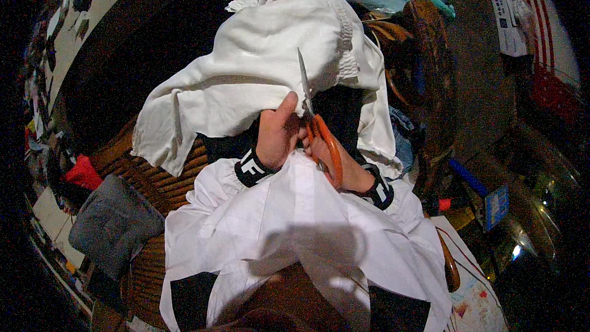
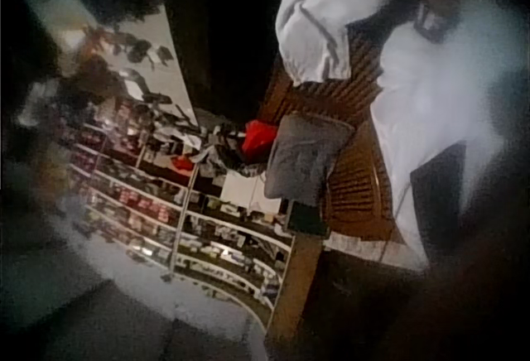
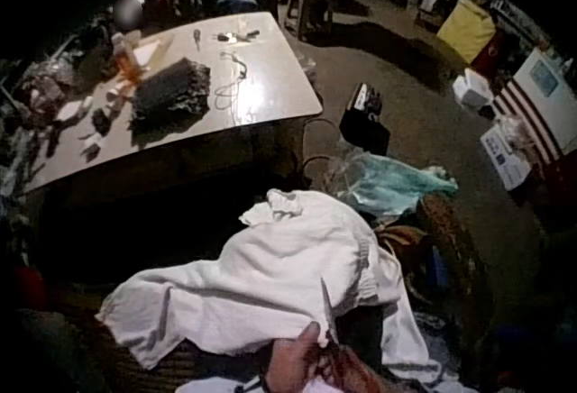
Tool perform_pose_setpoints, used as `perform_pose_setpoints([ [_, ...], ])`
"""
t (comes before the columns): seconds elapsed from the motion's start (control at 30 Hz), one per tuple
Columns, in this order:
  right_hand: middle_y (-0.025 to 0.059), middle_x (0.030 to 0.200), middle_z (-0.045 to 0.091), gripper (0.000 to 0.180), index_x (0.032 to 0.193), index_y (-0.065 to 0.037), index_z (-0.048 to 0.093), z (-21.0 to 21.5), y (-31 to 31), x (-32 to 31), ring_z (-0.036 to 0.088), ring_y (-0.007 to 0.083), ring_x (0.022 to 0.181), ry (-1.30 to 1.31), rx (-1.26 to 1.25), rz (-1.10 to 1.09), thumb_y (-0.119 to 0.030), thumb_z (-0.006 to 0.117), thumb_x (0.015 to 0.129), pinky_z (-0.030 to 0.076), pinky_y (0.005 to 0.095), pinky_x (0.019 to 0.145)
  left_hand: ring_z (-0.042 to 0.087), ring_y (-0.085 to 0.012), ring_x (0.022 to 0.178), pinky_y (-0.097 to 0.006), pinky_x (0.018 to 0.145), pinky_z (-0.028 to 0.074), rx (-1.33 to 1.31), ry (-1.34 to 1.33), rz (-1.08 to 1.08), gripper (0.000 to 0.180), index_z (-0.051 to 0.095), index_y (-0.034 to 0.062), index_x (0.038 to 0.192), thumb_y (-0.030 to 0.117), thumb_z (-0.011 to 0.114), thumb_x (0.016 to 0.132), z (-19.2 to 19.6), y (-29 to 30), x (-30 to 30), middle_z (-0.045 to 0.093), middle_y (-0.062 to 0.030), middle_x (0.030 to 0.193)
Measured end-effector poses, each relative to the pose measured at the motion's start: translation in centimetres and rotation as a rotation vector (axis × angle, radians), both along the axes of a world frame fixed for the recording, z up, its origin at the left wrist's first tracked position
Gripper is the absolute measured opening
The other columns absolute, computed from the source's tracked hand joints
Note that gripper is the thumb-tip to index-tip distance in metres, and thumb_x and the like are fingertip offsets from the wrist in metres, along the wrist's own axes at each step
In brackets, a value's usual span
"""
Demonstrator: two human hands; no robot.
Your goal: The person uses orange-handled scissors to cut a white garment resting on their lap. They repeatedly trim the fabric, occasionally pausing to adjust the material or remove cut pieces.
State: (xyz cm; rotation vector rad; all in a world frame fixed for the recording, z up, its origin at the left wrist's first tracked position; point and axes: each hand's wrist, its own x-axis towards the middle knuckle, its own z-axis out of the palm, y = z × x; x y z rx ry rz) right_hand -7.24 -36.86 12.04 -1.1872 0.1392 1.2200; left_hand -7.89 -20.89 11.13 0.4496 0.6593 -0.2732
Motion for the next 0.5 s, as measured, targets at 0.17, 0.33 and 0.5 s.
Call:
perform_pose_setpoints([
  [0.17,-0.0012,0.098,0.043,0.049,0.12,-0.006,0.042,-0.3,0.6,0.0,0.043,0.006,0.085,0.153,-0.013,-0.121,-0.045,0.049,0.092,0.04,0.021,0.075,0.051,-0.0163,0.048,-0.03,0.04,0.043,0.064,-0.002,-0.077,0.029,0.051,0.0028,0.1,0.03,0.053,0.092,-0.8,0.0,-0.4,0.055,-0.0083,0.072],
  [0.33,-0.0018,0.086,0.044,0.035,0.105,-0.006,0.046,1.2,2.3,0.4,0.043,0.0056,0.074,0.145,-0.086,-0.214,-0.039,0.047,0.094,0.039,0.0189,0.062,0.055,-0.0158,0.055,-0.029,0.047,0.046,-0.024,-0.059,-0.107,0.027,0.051,0.0033,0.104,0.027,0.054,0.092,-0.9,0.6,-0.8,0.058,-0.0075,0.078],
  [0.5,-0.0013,0.077,0.044,0.032,0.095,-0.006,0.047,3.1,2.5,1.5,0.042,0.0068,0.065,0.03,-0.242,-0.071,-0.038,0.044,0.096,0.037,0.0199,0.056,0.057,-0.0139,0.071,-0.029,0.061,0.048,0.053,-0.065,0.0,0.027,0.052,0.0037,0.111,0.022,0.055,0.092,-0.9,-0.1,-0.7,0.06,-0.0045,0.093],
])
